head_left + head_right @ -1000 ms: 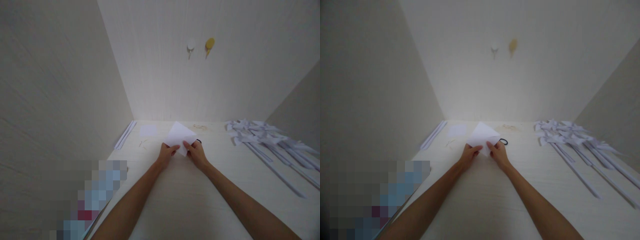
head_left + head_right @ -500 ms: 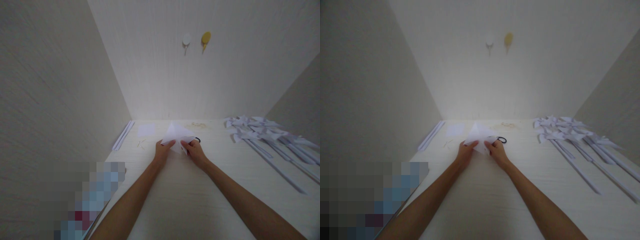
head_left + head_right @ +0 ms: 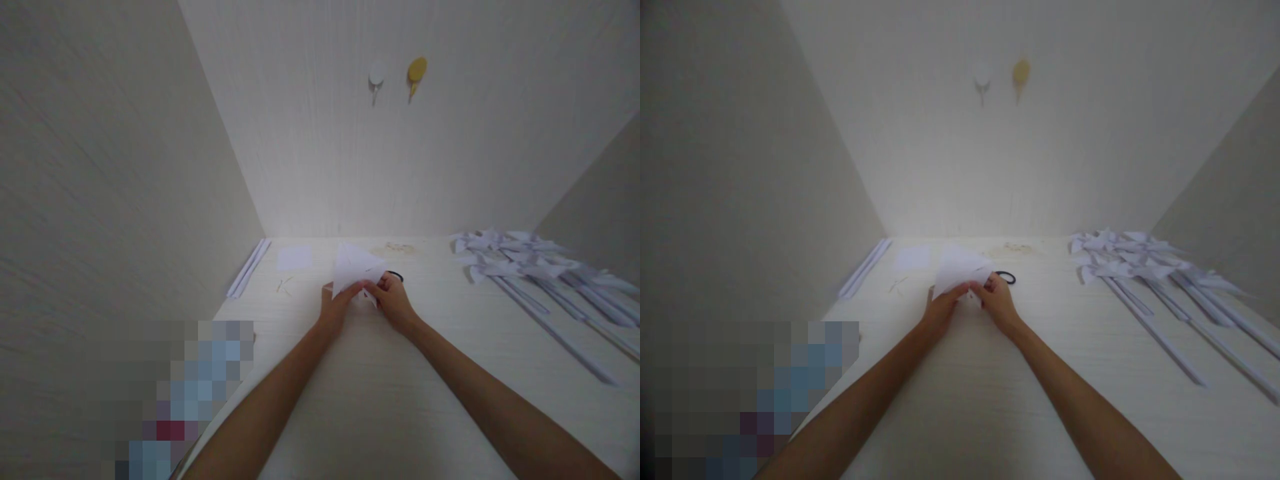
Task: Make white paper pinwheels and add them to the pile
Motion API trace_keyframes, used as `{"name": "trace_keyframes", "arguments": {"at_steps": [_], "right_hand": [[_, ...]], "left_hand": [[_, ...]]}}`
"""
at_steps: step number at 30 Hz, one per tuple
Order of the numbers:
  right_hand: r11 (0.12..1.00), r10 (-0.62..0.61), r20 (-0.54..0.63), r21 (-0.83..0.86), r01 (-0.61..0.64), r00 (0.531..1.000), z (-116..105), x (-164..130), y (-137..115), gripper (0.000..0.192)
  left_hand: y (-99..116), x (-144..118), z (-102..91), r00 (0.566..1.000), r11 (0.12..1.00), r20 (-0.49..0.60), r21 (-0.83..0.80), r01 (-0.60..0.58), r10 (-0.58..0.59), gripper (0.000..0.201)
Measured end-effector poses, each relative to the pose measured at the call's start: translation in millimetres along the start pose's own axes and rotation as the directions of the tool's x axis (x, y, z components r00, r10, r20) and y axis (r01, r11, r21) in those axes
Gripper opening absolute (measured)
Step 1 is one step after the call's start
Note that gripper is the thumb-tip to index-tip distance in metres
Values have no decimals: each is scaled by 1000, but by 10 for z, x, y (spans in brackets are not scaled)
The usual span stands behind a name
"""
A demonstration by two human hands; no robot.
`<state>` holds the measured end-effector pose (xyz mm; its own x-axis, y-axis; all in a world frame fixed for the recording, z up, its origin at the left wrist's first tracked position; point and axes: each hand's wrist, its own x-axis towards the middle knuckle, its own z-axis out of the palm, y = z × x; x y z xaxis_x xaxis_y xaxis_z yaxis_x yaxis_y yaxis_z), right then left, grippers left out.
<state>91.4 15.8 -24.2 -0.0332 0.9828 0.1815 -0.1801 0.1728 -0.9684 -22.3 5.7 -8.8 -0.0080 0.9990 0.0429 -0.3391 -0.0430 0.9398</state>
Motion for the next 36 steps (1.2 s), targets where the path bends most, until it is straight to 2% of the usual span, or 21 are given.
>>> {"name": "trace_keyframes", "arguments": {"at_steps": [6,9,14,19,23,28,31,36], "right_hand": [[977,107,30,184,-111,994,-12,-17,-44,22],[976,57,19,211,-59,998,-28,-47,-91,24],[997,-74,120,11,74,990,-5,-89,-131,21],[969,-115,134,-203,141,984,26,-97,-114,20],[948,-149,158,-258,186,976,18,-95,-93,7],[941,-171,133,-272,202,976,10,-86,-64,6],[941,-175,118,-272,201,978,10,-78,-54,7],[946,-130,101,-285,154,986,11,-69,-54,10]], "left_hand": [[-30,80,7,966,993,-255,-102,-62,34,31],[-36,110,-19,939,994,-343,-96,-57,21,32],[-21,137,-63,887,1000,-462,-21,-4,-6,35],[18,130,-65,841,999,-539,13,50,-35,38],[45,114,-50,851,999,-524,23,49,-29,36],[72,99,-34,852,997,-522,52,57,-21,32],[83,84,-24,868,998,-497,50,44,-14,29],[97,63,-9,866,999,-500,35,28,-7,30]]}}
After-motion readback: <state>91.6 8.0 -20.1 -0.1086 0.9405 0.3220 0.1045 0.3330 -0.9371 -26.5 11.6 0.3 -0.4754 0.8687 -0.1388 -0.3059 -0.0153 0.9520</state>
